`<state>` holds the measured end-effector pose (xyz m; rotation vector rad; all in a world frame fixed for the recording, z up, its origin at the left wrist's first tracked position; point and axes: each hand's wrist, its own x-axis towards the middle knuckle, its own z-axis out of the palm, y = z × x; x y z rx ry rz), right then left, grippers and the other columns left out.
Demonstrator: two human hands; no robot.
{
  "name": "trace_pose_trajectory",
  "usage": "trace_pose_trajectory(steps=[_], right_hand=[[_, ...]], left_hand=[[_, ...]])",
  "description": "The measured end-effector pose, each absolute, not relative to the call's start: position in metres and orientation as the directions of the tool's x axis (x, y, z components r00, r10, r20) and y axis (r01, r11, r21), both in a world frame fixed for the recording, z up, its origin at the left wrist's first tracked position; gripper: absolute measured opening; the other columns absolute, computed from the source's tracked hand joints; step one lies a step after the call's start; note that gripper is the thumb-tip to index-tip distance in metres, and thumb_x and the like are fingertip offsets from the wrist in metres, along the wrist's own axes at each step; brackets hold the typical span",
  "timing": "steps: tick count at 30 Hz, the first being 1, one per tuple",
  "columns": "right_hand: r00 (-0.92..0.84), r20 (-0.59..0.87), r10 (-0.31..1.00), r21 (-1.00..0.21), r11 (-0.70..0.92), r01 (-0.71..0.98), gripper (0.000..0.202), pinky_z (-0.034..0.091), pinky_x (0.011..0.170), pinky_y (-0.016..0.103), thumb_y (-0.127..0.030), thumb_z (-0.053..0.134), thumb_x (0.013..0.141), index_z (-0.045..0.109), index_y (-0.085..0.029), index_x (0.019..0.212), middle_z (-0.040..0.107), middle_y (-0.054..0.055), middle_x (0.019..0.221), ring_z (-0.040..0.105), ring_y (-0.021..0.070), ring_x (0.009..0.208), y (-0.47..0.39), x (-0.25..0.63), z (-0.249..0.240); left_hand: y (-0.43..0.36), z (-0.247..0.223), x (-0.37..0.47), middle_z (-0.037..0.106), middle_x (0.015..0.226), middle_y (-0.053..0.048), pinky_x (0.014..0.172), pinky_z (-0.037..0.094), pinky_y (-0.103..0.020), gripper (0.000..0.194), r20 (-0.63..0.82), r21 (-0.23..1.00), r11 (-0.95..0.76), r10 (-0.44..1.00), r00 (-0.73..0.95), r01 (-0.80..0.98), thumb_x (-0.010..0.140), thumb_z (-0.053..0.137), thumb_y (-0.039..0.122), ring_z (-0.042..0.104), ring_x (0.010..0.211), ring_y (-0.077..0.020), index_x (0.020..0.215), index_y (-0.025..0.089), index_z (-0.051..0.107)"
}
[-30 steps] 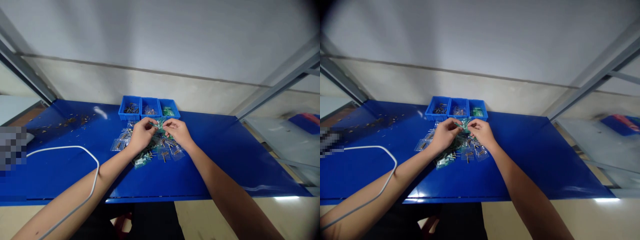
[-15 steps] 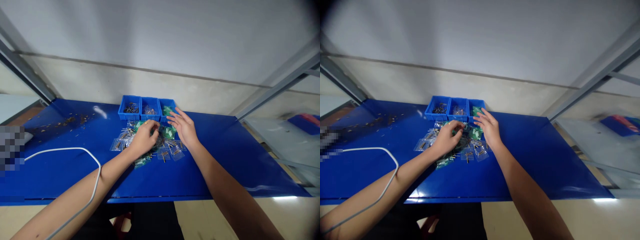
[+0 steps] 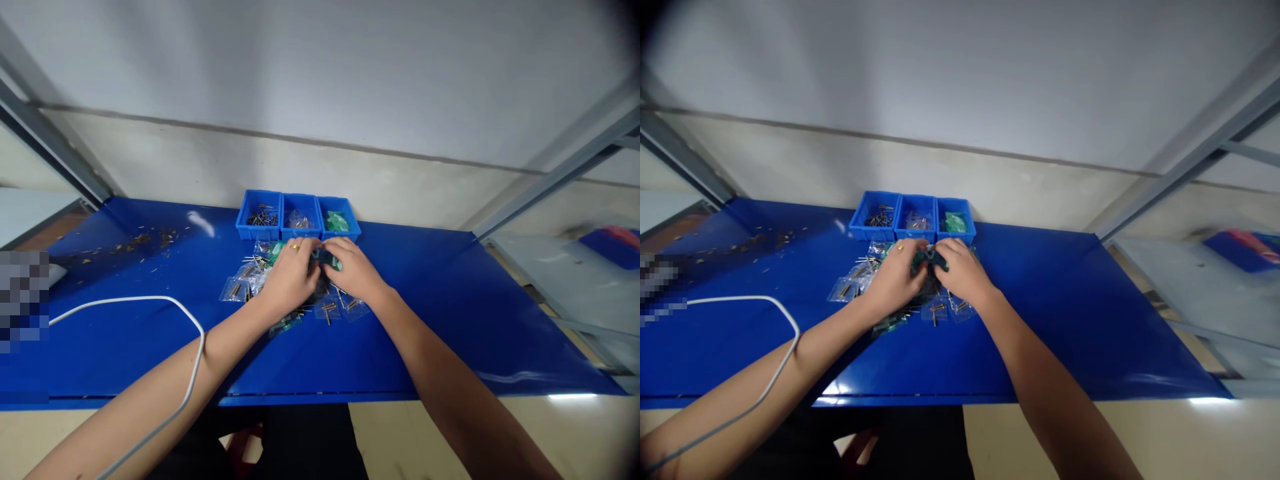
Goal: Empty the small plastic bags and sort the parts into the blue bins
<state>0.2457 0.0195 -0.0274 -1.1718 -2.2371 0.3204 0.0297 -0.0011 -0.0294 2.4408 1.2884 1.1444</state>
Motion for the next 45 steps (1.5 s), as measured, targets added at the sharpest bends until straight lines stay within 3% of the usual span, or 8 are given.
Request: trace_pose_trajectory(steps=[4, 8, 17, 24, 29, 34, 40, 45], right_hand=[[-0.509, 0.302, 0.806, -0.453, 0.591, 0.667, 0.052, 0.053, 0.136, 0.06, -0.011, 0.071, 0.103, 0.077, -0.021, 0.154, 0.076, 0.018, 0.159, 0.062, 0.0362, 0.152, 0.018, 0.239, -0.033], [-0.51, 0.237, 0.827, -0.422, 0.561, 0.713, 0.059, 0.054, 0.133, 0.063, -0.009, 0.068, 0.104, 0.072, -0.019, 0.162, 0.073, 0.018, 0.166, 0.061, 0.0382, 0.144, 0.017, 0.236, -0.035], [-0.419, 0.429, 0.8, -0.428, 0.588, 0.686, 0.031, 0.063, 0.11, 0.054, -0.003, 0.068, 0.102, 0.088, -0.024, 0.112, 0.084, 0.012, 0.11, 0.066, 0.0342, 0.115, 0.026, 0.237, -0.042], [-0.136, 0.616, 0.776, -0.608, 0.578, 0.544, 0.017, 0.066, 0.095, 0.048, -0.028, 0.071, 0.109, 0.085, -0.025, 0.1, 0.086, 0.009, 0.1, 0.077, 0.0297, 0.097, 0.02, 0.238, -0.03], [0.001, 0.423, 0.906, -0.873, 0.407, 0.267, 0.023, 0.07, 0.085, 0.046, -0.048, 0.08, 0.104, 0.083, -0.026, 0.1, 0.083, 0.004, 0.092, 0.078, 0.0263, 0.085, 0.014, 0.232, -0.028], [0.027, 0.28, 0.959, -0.949, 0.273, 0.159, 0.04, 0.071, 0.075, 0.045, -0.066, 0.089, 0.094, 0.081, -0.027, 0.095, 0.079, 0.004, 0.084, 0.076, 0.0258, 0.075, 0.014, 0.225, -0.027], [-0.013, 0.223, 0.975, -0.968, 0.223, 0.116, 0.043, 0.068, 0.068, 0.041, -0.066, 0.094, 0.09, 0.078, -0.027, 0.093, 0.078, 0.003, 0.08, 0.075, 0.0243, 0.07, 0.014, 0.226, -0.023], [-0.048, 0.233, 0.971, -0.964, 0.237, 0.118, 0.033, 0.066, 0.07, 0.037, -0.055, 0.09, 0.093, 0.077, -0.025, 0.095, 0.078, 0.003, 0.082, 0.075, 0.0215, 0.072, 0.012, 0.226, -0.023]], left_hand=[[-0.004, -0.029, 0.033, 0.077, 0.141, -0.024, 0.114, 0.064, -0.062, 0.054, 0.57, 0.456, -0.609, 0.76, 0.313, 0.649, 0.104, 0.06, 0.009, 0.075, 0.132, -0.0405, 0.158, 0.015, 0.058], [-0.009, -0.028, 0.039, 0.077, 0.141, -0.027, 0.116, 0.064, -0.064, 0.062, 0.559, 0.447, -0.619, 0.757, 0.338, 0.646, 0.101, 0.06, 0.008, 0.076, 0.133, -0.0423, 0.163, 0.01, 0.054], [-0.005, -0.03, 0.038, 0.077, 0.138, -0.026, 0.114, 0.065, -0.064, 0.059, 0.572, 0.446, -0.62, 0.752, 0.327, 0.646, 0.103, 0.06, 0.009, 0.075, 0.129, -0.0424, 0.161, 0.011, 0.055], [0.003, -0.036, 0.031, 0.074, 0.144, -0.027, 0.116, 0.065, -0.064, 0.056, 0.6, 0.476, -0.615, 0.75, 0.279, 0.628, 0.105, 0.062, 0.012, 0.074, 0.134, -0.0407, 0.161, 0.014, 0.054], [0.008, -0.033, 0.026, 0.078, 0.135, -0.021, 0.106, 0.069, -0.052, 0.056, 0.569, 0.623, -0.616, 0.78, 0.261, 0.483, 0.11, 0.064, 0.019, 0.08, 0.117, -0.0312, 0.164, 0.017, 0.048], [0.005, -0.031, 0.029, 0.077, 0.119, -0.011, 0.093, 0.07, -0.044, 0.065, 0.511, 0.741, -0.569, 0.822, 0.252, 0.356, 0.104, 0.072, 0.017, 0.079, 0.098, -0.0254, 0.164, 0.023, 0.047], [0.006, -0.034, 0.033, 0.072, 0.1, -0.002, 0.08, 0.067, -0.038, 0.07, 0.387, 0.878, -0.419, 0.906, 0.172, 0.233, 0.099, 0.075, 0.013, 0.079, 0.088, -0.023, 0.162, 0.025, 0.048], [0.009, -0.035, 0.034, 0.067, 0.088, 0.003, 0.068, 0.063, -0.035, 0.064, 0.313, 0.935, -0.335, 0.933, 0.176, 0.115, 0.096, 0.074, 0.011, 0.079, 0.075, -0.0214, 0.154, 0.026, 0.051]])
